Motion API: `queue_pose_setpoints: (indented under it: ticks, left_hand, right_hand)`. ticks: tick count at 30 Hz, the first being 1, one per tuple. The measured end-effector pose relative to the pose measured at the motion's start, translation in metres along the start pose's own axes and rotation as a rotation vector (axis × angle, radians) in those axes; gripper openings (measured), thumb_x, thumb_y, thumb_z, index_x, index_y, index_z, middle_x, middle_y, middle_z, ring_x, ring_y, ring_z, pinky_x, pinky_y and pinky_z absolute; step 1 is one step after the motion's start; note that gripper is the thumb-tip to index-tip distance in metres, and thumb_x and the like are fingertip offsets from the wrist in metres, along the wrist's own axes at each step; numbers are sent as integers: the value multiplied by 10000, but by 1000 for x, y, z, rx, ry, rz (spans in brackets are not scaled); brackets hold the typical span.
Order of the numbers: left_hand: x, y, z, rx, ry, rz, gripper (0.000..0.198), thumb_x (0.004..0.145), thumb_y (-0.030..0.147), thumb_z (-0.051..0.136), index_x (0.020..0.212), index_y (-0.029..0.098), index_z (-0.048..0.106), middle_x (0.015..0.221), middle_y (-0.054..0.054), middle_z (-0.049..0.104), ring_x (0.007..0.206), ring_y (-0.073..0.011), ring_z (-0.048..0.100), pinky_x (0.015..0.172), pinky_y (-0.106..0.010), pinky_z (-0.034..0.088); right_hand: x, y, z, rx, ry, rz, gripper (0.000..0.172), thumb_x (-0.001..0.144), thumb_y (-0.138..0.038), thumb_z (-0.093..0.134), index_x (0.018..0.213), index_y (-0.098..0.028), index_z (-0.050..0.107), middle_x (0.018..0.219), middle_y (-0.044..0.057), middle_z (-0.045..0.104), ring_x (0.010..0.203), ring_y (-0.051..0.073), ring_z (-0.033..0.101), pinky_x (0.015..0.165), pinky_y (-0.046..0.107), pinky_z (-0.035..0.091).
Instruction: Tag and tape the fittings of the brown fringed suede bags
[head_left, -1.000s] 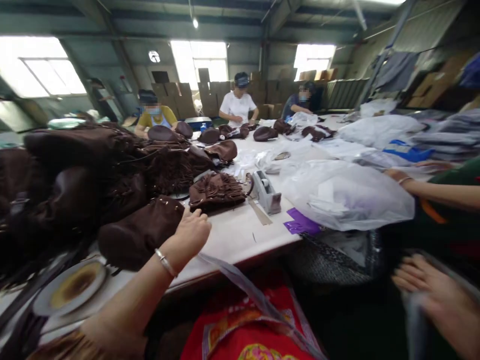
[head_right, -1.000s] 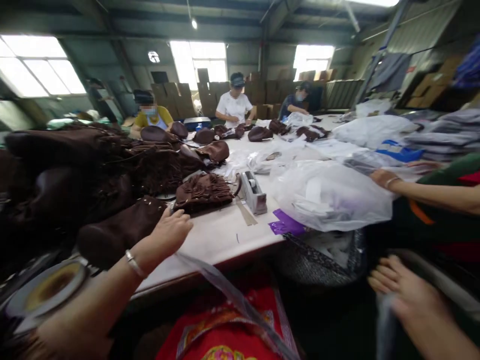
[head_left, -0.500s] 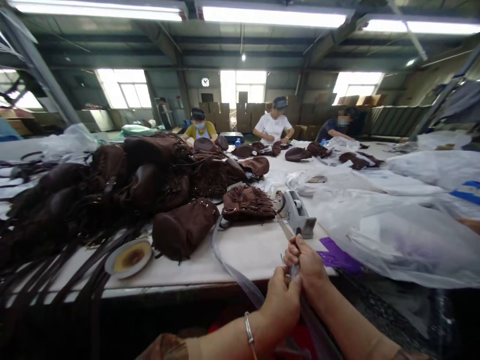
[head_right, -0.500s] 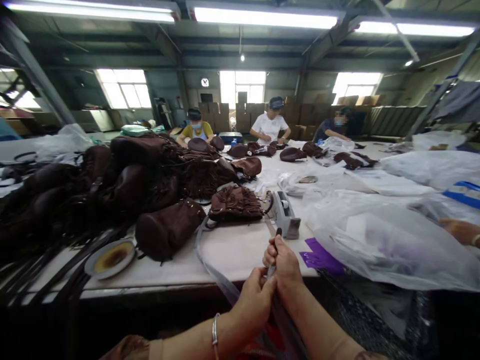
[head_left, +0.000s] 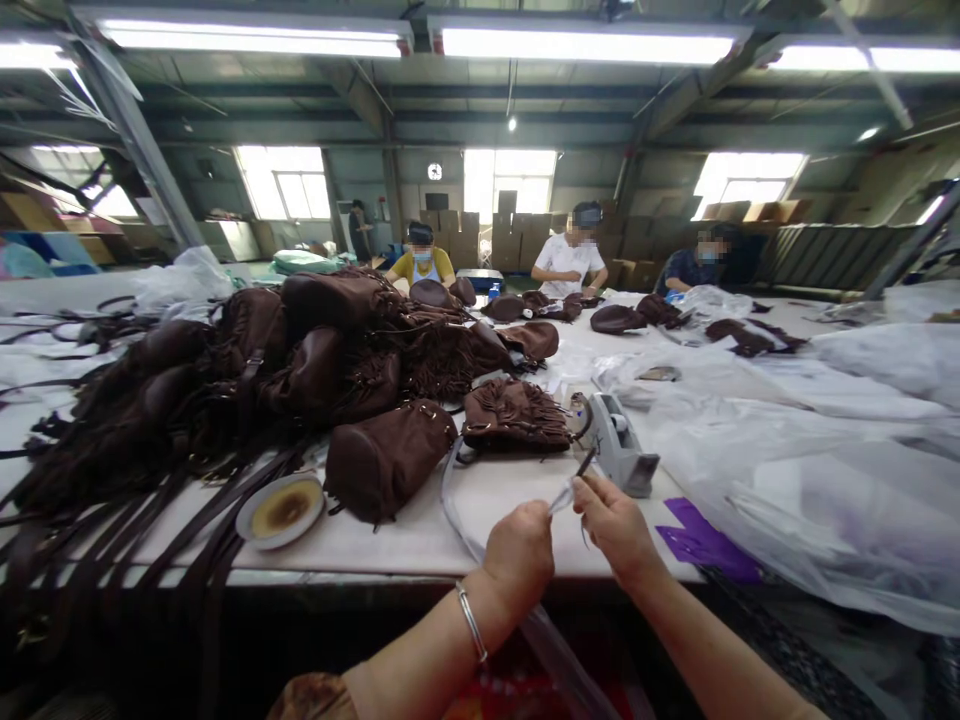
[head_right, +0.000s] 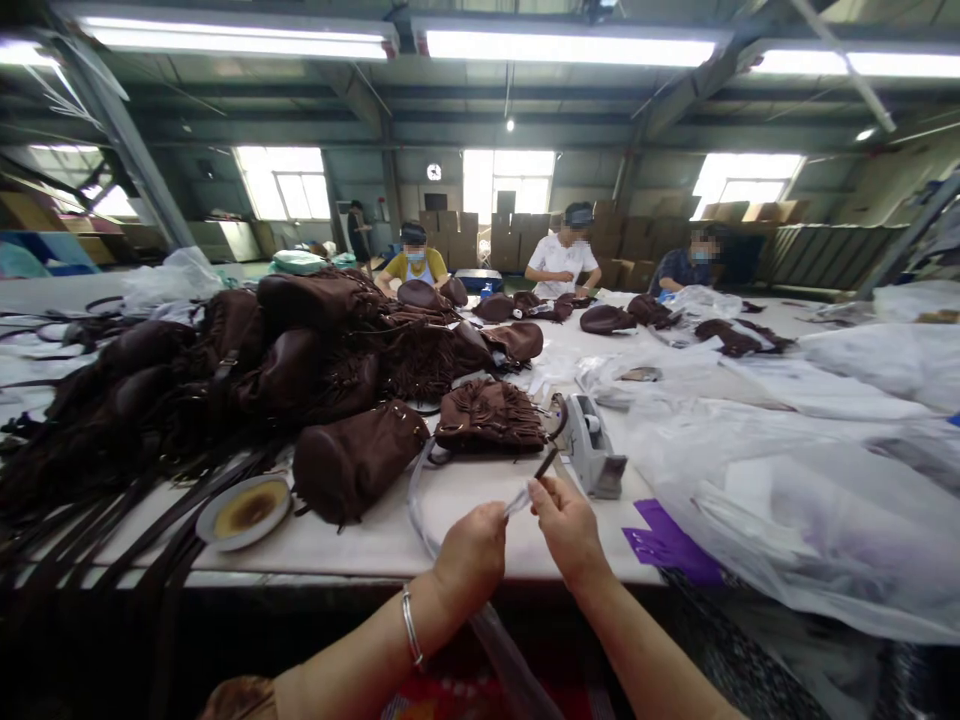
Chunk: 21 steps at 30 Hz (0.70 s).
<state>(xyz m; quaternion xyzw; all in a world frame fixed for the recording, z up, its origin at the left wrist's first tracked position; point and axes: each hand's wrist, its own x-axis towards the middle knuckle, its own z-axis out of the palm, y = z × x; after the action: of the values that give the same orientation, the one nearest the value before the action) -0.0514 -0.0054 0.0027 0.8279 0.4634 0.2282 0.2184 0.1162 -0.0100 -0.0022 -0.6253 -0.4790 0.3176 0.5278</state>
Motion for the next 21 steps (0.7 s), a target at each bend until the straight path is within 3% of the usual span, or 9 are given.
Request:
queue_pose_setpoints:
  ticks: [4,7,10,13,16,21]
  left_hand:
    - [-6,4,10,225,-199,58,230,862,102,419,1003,158,593,939,-106,683,793,-232,663,702,-327,512]
    - [-7,3,15,260,-330,120,179,922,192,427,989,174,592,937,-100,693,818,-246,682,714,-340,534]
    - [-5,-3,19,258,-339,88,237,987,306,391,1074,172,566,951,-104,696,851,-247,688,741,-344,542]
    - [-2,-9,23,263,-339,79,242,992,284,393,1136,165,546,965,-101,679,885,-228,676,778,-330,534]
    - [3,-13,25,289,-304,102,228,978,247,413,1101,175,590,1022,-104,636,882,-210,651,776,-323,520]
    - [14,-18,26,316,-258,117,250,955,285,468,940,179,694,1009,-109,609,939,-231,591,771,-318,484]
  right_hand:
    - [10,5,-7,-457,24,-126,292,862,-442,543,894,-191,689,617,14,620,594,191,568,567,294,415]
    - [15,25,-14,-649,-42,-288,277,876,-282,467,987,-193,705,801,69,713,761,227,647,685,314,472]
    - [12,47,-19,-774,-201,-408,382,898,-187,416,1168,-200,685,1014,104,731,925,221,665,800,301,480]
    - [7,58,-25,-957,-368,-397,435,884,-127,429,1201,-276,688,927,77,718,815,194,654,700,271,450]
    - [6,57,-30,-1002,-499,-415,444,835,-83,475,1113,-323,725,834,53,657,679,161,587,596,255,368]
    - [15,56,-34,-831,-614,-512,289,797,-66,539,874,-254,745,726,25,536,621,132,464,589,256,302]
